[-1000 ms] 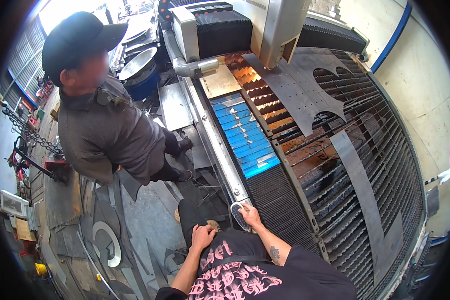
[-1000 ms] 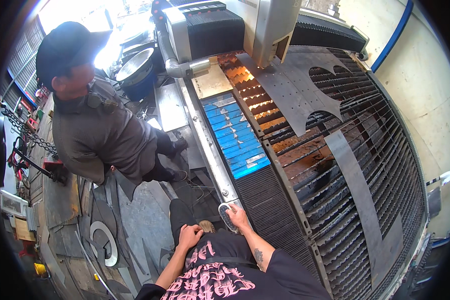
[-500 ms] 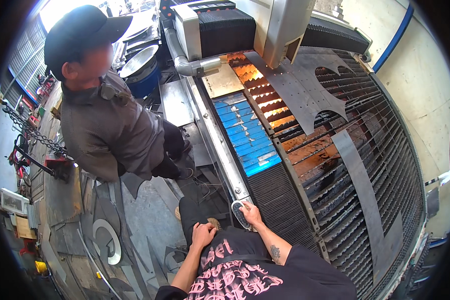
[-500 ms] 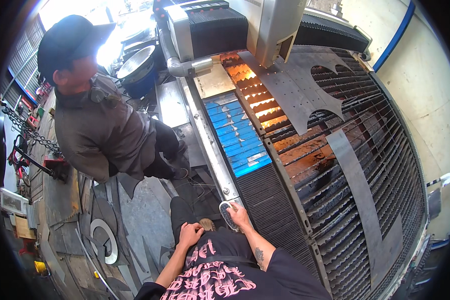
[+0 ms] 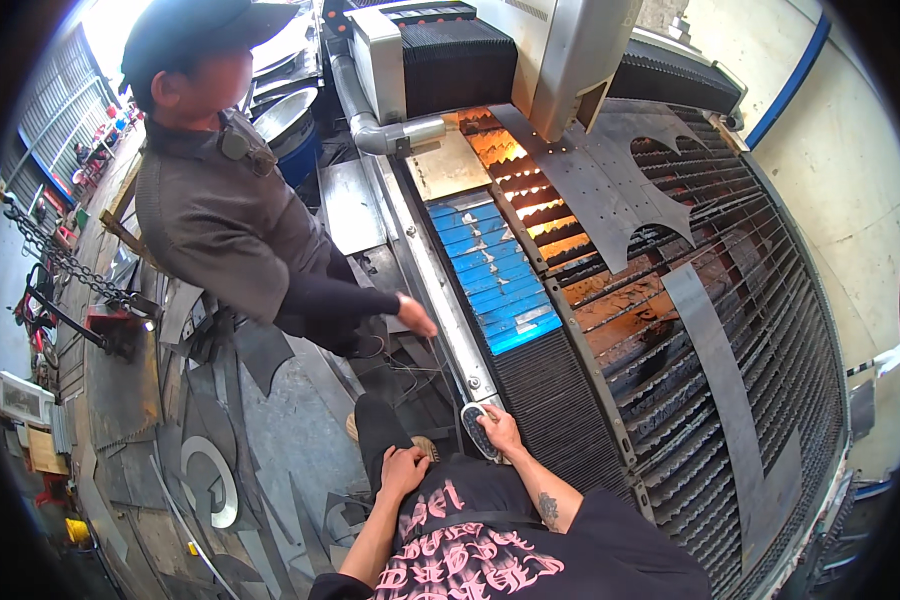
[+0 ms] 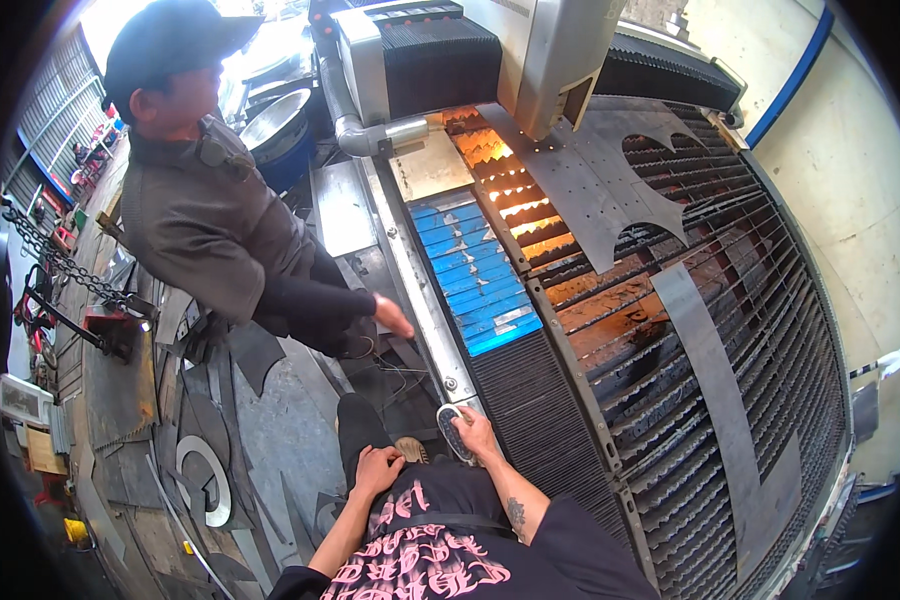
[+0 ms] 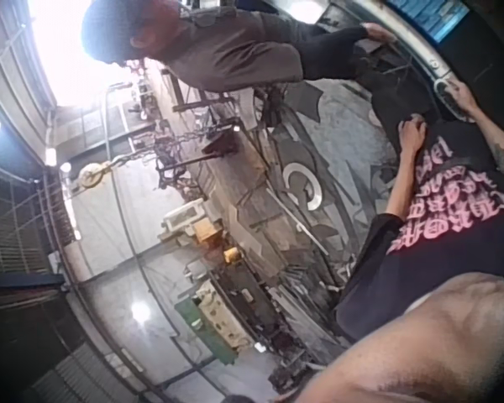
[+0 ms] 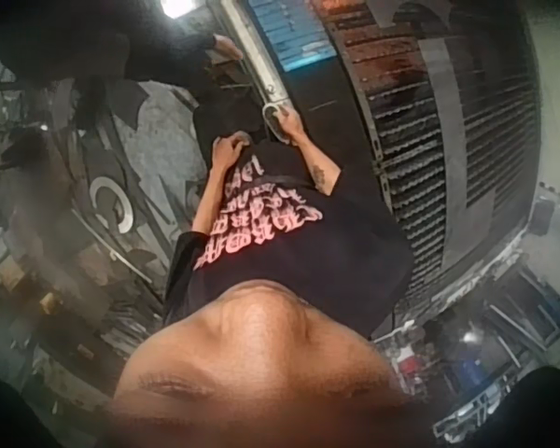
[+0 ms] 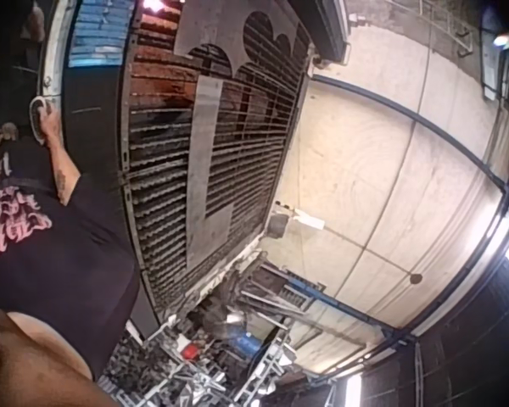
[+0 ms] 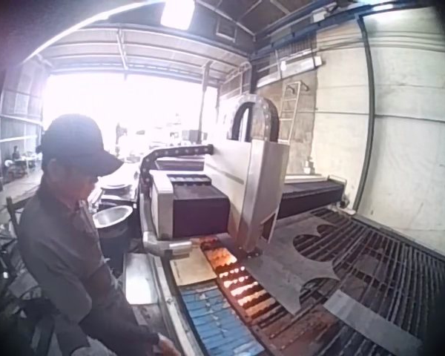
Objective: The person presses buttons on a handheld remote control to operate a laser cutting machine, confers with a coworker holding the remote, and uses the remote to control the machine as it cuts metal sheets.
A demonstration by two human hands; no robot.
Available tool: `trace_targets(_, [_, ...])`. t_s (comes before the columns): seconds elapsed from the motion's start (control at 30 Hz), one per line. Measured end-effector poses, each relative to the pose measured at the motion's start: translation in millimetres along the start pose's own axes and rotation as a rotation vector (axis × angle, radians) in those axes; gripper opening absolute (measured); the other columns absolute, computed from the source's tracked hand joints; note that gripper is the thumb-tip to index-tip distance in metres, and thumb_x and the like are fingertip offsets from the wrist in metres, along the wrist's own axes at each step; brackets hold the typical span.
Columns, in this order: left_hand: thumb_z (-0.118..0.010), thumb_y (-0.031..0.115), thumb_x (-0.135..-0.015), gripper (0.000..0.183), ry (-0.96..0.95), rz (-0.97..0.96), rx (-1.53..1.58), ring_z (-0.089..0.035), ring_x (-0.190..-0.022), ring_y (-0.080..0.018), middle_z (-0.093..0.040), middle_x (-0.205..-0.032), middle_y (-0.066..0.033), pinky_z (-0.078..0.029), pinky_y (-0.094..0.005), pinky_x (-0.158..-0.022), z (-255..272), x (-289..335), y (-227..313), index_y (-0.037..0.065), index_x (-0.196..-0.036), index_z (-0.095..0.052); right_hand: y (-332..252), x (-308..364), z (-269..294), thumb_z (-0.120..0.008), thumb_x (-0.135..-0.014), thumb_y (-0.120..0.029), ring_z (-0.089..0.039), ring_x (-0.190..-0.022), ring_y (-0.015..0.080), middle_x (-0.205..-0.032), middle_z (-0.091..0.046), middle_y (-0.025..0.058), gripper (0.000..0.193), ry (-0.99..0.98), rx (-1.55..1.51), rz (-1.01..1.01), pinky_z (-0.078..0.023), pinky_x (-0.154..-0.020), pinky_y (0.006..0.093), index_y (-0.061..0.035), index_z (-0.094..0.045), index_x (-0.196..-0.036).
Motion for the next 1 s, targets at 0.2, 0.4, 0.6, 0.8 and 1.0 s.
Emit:
trace_targets(0.2, [-0.062, 0.030, -0.088, 0.024, -0.005, -0.007, -0.007, -0.067, -0.096, -0.0252, -0.073, -0.093, -0.0074, -0.033, -0.0469, -0.109, -2, -2, 0, 0.010, -0.095, -0.072, 3, -1, 2, -0.065, -0.084, -0.024, -0.072, -0.089, 0.0253, -0.096, -0.073, 0.0178, 0.041, -0.014, 0.036, -0.047, -0.053, -0.079, 0.0333, -0.0085, -0.067, -0.121])
trace_targets(0.4, [-0.062, 0.029, -0.088, 0.022, 0.000, -0.011, -0.003, -0.067, -0.095, -0.0248, -0.073, -0.091, -0.0073, -0.035, -0.0466, -0.107, 1, -1, 3, 0.010, -0.093, -0.072, 7, -2, 0, -0.064, -0.085, -0.023, -0.072, -0.089, 0.0240, -0.097, -0.073, 0.0183, 0.039, -0.015, 0.023, -0.057, -0.054, -0.079, 0.0327, -0.0090, -0.067, -0.122])
trace_targets(0.6, [-0.062, 0.029, -0.088, 0.023, 0.005, -0.015, 0.012, -0.067, -0.095, -0.0260, -0.073, -0.091, -0.0089, -0.035, -0.0457, -0.108, 0, -1, 2, 0.009, -0.093, -0.072, 10, -2, -1, -0.064, -0.086, -0.022, -0.072, -0.087, 0.0229, -0.095, -0.074, 0.0167, 0.039, -0.010, 0.006, -0.051, -0.054, -0.079, 0.0324, -0.0088, -0.067, -0.122])
trace_targets(0.8, [-0.062, 0.028, -0.087, 0.023, -0.006, -0.010, 0.001, -0.068, -0.095, -0.0260, -0.074, -0.092, -0.0079, -0.034, -0.0464, -0.108, 2, -1, 4, 0.009, -0.095, -0.072, 12, -3, -1, -0.064, -0.086, -0.021, -0.072, -0.085, 0.0225, -0.095, -0.074, 0.0167, 0.039, -0.009, 0.011, -0.038, -0.054, -0.078, 0.0327, -0.0086, -0.067, -0.122])
trace_targets(1.0, [-0.062, 0.028, -0.087, 0.023, 0.008, -0.019, 0.002, -0.068, -0.094, -0.0259, -0.074, -0.092, -0.0079, -0.034, -0.0468, -0.108, 1, -1, 4, 0.009, -0.094, -0.072, 8, -2, 0, -0.065, -0.085, -0.021, -0.072, -0.086, 0.0233, -0.095, -0.074, 0.0177, 0.039, -0.001, 0.015, -0.031, -0.054, -0.078, 0.0324, -0.0087, -0.067, -0.122])
Point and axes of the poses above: each hand's wrist, its own x-axis away from the middle knuckle, its own z-axis out of the back of the hand, y = z × x, the point moved 7 cm from there along -x, towards the middle knuckle
